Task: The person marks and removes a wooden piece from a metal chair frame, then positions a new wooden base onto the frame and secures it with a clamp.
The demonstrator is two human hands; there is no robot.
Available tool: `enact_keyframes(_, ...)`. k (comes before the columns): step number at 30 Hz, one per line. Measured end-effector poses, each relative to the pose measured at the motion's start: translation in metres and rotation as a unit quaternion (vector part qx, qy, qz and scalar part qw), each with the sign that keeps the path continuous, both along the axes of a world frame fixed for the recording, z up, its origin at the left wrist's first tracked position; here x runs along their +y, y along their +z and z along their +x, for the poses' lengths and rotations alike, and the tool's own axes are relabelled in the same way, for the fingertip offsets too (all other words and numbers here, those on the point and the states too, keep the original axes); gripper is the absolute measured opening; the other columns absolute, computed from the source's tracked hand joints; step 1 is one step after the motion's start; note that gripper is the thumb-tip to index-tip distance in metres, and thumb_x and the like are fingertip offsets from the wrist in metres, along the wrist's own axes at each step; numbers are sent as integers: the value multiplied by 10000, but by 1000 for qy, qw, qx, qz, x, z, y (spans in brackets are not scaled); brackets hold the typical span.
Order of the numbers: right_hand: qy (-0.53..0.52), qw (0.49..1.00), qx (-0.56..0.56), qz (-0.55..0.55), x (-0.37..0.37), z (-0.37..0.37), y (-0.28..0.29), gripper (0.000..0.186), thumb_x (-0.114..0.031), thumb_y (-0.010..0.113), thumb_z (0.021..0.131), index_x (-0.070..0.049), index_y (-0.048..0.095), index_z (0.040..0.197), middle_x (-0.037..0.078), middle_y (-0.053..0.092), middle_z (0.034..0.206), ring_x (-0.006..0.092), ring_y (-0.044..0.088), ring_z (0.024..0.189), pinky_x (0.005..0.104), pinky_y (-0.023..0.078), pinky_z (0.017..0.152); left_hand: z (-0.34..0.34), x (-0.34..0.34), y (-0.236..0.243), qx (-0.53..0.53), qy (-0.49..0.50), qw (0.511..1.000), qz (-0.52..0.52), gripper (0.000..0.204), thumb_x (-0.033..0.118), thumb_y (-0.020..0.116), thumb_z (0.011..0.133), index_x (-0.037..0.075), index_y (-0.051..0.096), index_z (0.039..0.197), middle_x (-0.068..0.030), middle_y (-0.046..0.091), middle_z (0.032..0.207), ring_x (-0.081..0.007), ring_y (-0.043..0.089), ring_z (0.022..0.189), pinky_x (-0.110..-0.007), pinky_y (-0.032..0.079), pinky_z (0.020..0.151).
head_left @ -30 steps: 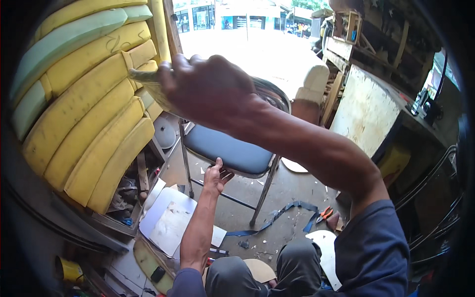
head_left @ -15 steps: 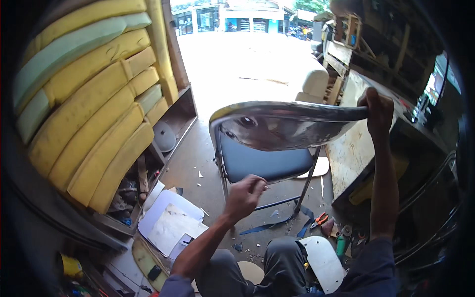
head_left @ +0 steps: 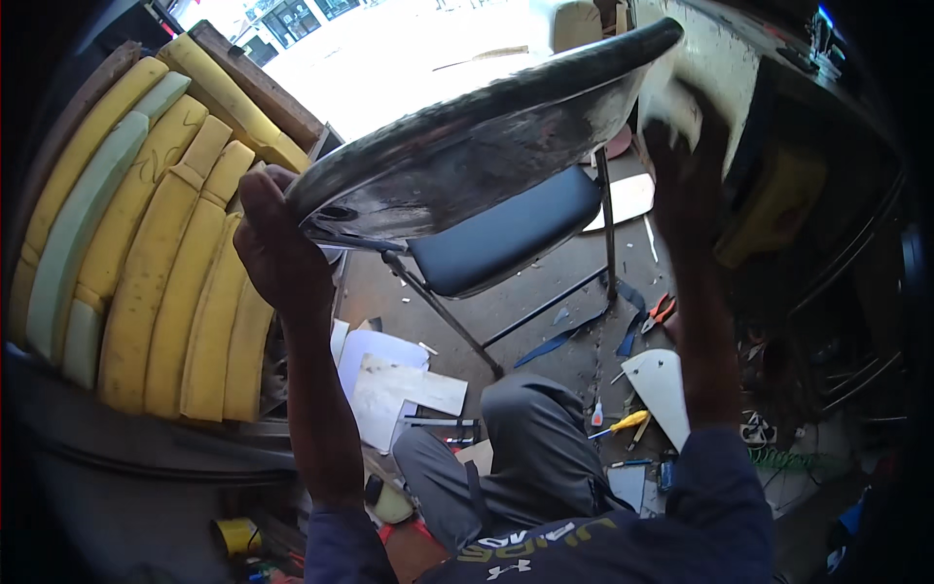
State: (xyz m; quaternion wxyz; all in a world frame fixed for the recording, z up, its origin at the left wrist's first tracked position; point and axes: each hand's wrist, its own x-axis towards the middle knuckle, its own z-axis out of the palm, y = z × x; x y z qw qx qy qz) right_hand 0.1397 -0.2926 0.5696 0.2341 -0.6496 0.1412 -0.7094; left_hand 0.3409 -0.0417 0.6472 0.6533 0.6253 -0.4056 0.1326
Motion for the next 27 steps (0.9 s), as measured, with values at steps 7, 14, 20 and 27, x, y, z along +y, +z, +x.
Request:
enact_keyframes(7, 328, 773, 231, 492, 127, -3, -231, 469, -374, 635, 971, 12, 652, 1236, 157, 714, 1038, 231, 685, 975, 370, 561, 810, 5, -5, 5, -17, -46, 998, 31, 531, 455, 362, 1084, 7, 632, 991, -42, 657, 912, -135, 590, 842, -303, 451, 858)
enact_keyframes(14, 671, 529, -327, 403, 153, 118, -74, 690, -507, 504, 1018, -86, 298, 1524, 94, 463, 1442, 217, 412, 1354, 513, 364, 1094, 46, 3, -18, -7, 18, 999, -35, 531, 443, 376, 1082, -29, 616, 1093, -84, 677, 1035, -150, 622, 942, -312, 479, 895)
enact_keyframes(20, 681, 539, -284, 406, 150, 164, -63, 644, -538, 538, 1000, -62, 442, 1424, 83, 530, 1382, 139, 563, 1183, 369, 516, 937, 16, -23, 0, -23, 86, 995, -51, 438, 337, 384, 1074, -26, 621, 1013, -64, 618, 948, -150, 576, 858, -299, 472, 812)
enact_keyframes(27, 396, 852, 202, 275, 120, 21, -165, 429, -375, 586, 990, -28, 649, 1234, 196, 708, 1130, 257, 696, 1031, 358, 541, 892, 103, 51, -6, -269, 156, 937, 159, 461, 326, 381, 1077, -47, 609, 1223, -143, 636, 1127, -253, 574, 1048, -397, 451, 917)
